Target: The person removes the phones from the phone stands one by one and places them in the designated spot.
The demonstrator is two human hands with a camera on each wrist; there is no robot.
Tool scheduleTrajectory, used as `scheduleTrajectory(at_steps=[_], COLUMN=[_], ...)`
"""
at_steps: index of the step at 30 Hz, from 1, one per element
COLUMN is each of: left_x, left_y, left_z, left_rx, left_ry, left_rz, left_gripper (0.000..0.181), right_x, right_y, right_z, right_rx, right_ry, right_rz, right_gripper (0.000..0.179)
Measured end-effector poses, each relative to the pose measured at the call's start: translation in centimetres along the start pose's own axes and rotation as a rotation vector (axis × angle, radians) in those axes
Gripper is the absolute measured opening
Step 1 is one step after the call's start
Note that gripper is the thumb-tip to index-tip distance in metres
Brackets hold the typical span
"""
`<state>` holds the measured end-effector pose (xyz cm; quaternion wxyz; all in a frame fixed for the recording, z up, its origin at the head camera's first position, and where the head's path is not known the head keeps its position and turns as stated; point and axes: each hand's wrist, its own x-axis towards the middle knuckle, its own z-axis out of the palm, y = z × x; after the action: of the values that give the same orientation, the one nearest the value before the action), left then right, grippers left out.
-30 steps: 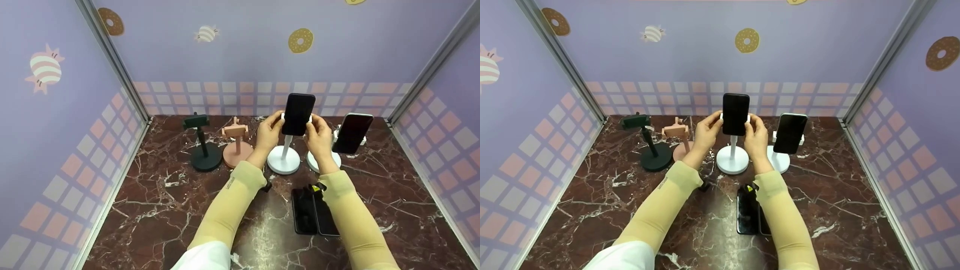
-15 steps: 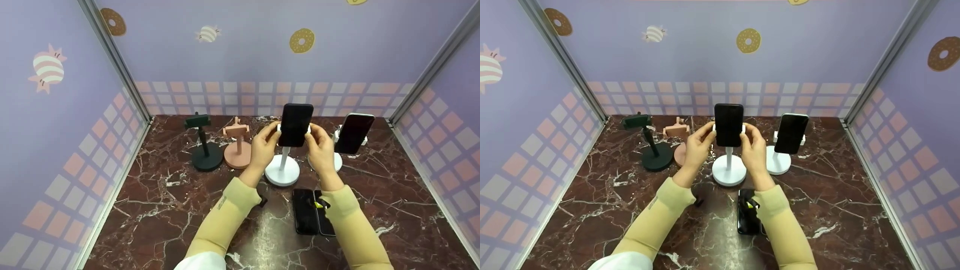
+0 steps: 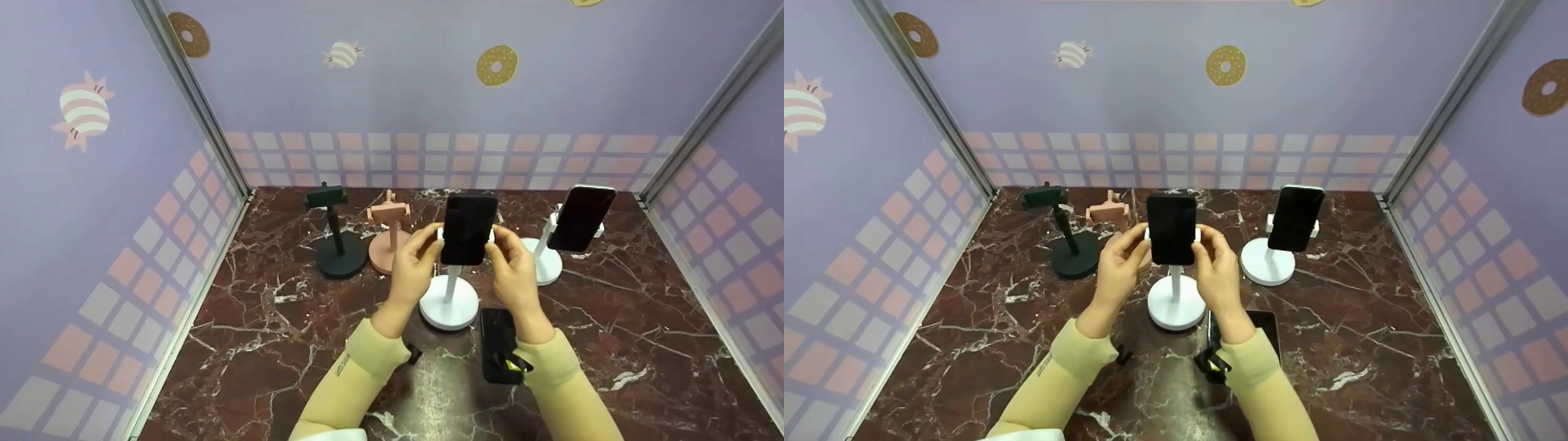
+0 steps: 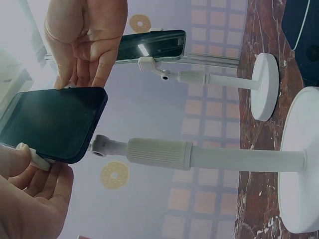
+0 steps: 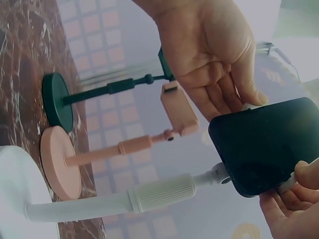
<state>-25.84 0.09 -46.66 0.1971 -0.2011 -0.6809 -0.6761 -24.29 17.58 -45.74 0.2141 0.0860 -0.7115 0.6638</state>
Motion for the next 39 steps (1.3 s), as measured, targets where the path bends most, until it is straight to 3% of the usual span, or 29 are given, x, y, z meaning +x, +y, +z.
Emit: scheduleTrajectory(at_steps=[8, 20, 27, 39], left_x=[-1.7, -3.1, -3.4, -3.4], left_y=[-0.1, -0.3, -0.2, 0.0], left_z=[-0.8, -1.4, -1.4, -1.2], left_rx=[0.043, 0.037, 0.001, -0.058], left_ry=[0.041, 0.065, 0.035, 0.018], left_rz=[0.052, 0.054, 0.04, -0.045], left_gripper=[0.033, 0.032, 0.032, 0.034], right_x=[-1.3, -2.5, -2.8, -2.8], right_y=[-0.3, 0.3, 0.2, 0.4], right_z=[0.6, 0.6, 0.4, 0.1], right_rx=[0.033, 0.044, 0.014, 0.005], right_ry=[-0.046, -0.091, -0.079, -0.093], right_rz=[-0.052, -0.074, -0.056, -0.056], right_gripper=[0.03, 0.03, 0.031, 0.034])
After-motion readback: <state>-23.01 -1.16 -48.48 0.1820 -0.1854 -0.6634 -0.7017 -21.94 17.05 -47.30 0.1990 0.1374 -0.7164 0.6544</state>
